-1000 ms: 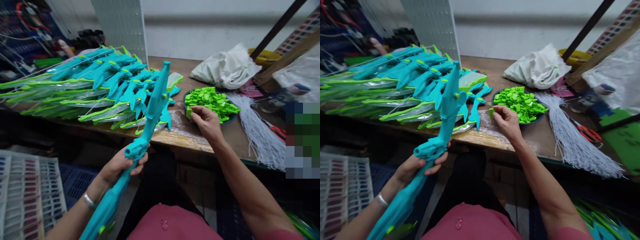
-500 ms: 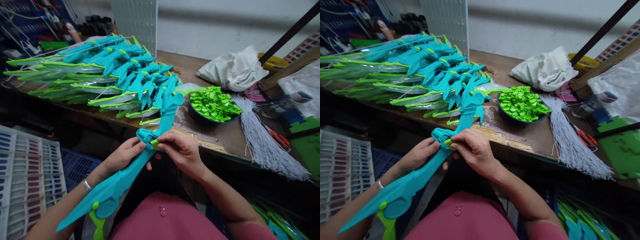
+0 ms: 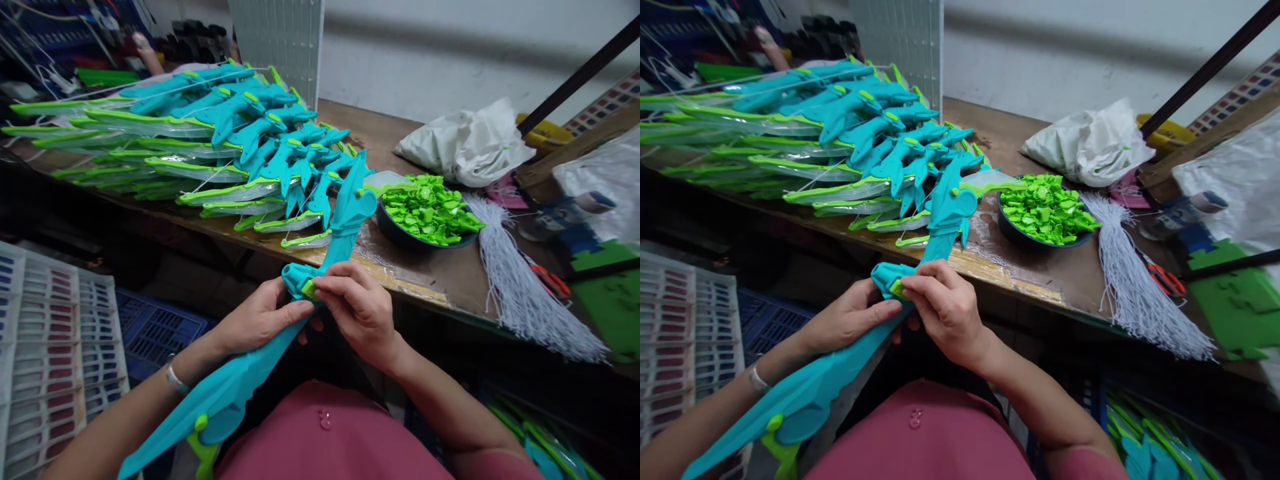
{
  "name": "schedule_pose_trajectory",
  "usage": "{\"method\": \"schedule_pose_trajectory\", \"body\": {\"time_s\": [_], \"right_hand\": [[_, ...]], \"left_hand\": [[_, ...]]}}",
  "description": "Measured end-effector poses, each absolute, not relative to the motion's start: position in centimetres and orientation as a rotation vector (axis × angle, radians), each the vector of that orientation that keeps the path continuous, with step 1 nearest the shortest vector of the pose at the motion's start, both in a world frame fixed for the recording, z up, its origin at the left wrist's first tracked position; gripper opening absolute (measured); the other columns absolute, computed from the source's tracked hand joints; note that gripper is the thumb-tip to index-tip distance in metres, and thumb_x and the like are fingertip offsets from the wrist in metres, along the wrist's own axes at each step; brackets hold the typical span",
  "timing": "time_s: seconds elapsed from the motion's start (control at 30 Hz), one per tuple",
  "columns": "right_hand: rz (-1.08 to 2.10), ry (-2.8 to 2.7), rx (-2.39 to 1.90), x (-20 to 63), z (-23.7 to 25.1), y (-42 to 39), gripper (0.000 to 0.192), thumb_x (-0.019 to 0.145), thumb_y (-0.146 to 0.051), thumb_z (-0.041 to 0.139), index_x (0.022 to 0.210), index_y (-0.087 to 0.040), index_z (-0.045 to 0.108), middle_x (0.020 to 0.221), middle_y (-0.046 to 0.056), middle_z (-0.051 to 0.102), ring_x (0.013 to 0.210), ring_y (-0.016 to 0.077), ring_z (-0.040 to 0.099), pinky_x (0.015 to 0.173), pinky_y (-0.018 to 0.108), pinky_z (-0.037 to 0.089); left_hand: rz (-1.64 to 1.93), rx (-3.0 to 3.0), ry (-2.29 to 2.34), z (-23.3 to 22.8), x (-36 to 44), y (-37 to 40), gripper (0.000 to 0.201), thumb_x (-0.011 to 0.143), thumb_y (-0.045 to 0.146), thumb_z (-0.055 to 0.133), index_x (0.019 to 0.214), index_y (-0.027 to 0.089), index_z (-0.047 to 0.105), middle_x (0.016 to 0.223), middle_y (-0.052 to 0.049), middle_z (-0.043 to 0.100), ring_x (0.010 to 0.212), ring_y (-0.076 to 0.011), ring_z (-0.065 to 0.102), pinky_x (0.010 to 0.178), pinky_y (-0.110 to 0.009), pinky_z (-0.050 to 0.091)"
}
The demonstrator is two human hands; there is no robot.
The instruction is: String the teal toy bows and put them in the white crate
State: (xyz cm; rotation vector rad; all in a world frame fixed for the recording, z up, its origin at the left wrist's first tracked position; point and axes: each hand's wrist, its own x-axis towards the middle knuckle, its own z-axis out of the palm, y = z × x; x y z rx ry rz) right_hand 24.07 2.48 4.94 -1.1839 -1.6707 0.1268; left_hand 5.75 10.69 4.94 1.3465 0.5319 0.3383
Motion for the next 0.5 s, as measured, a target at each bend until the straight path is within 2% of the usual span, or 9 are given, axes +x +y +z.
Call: {"method": "schedule_pose_trajectory", "body": {"time_s": [0.2,0.5], "right_hand": [[0.214,-1.596,-1.244,23.4,5.2,1.8,0.009,0.096,-0.015,0.068,0.096,-0.023,0.069,0.097,0.004,0.062,0.086,0.0166,0.065,0.075,0.031,0.058],[0.090,-1.678,-1.193,23.9,4.6,1.3,0.012,0.098,-0.016,0.065,0.105,-0.025,0.068,0.099,0.006,0.064,0.092,0.0194,0.065,0.078,0.034,0.059]], "left_hand": [[0.382,1.408,0.534,5.0,5.9,10.1,0.038,0.093,0.050,0.071,0.107,0.015,0.065,0.081,-0.004,0.072,0.063,-0.0160,0.066,0.055,-0.026,0.058],[0.381,1.437,0.579,5.3,5.9,9.9,0.034,0.096,0.052,0.065,0.096,0.018,0.068,0.077,-0.003,0.073,0.065,-0.0177,0.067,0.056,-0.025,0.055]]}}
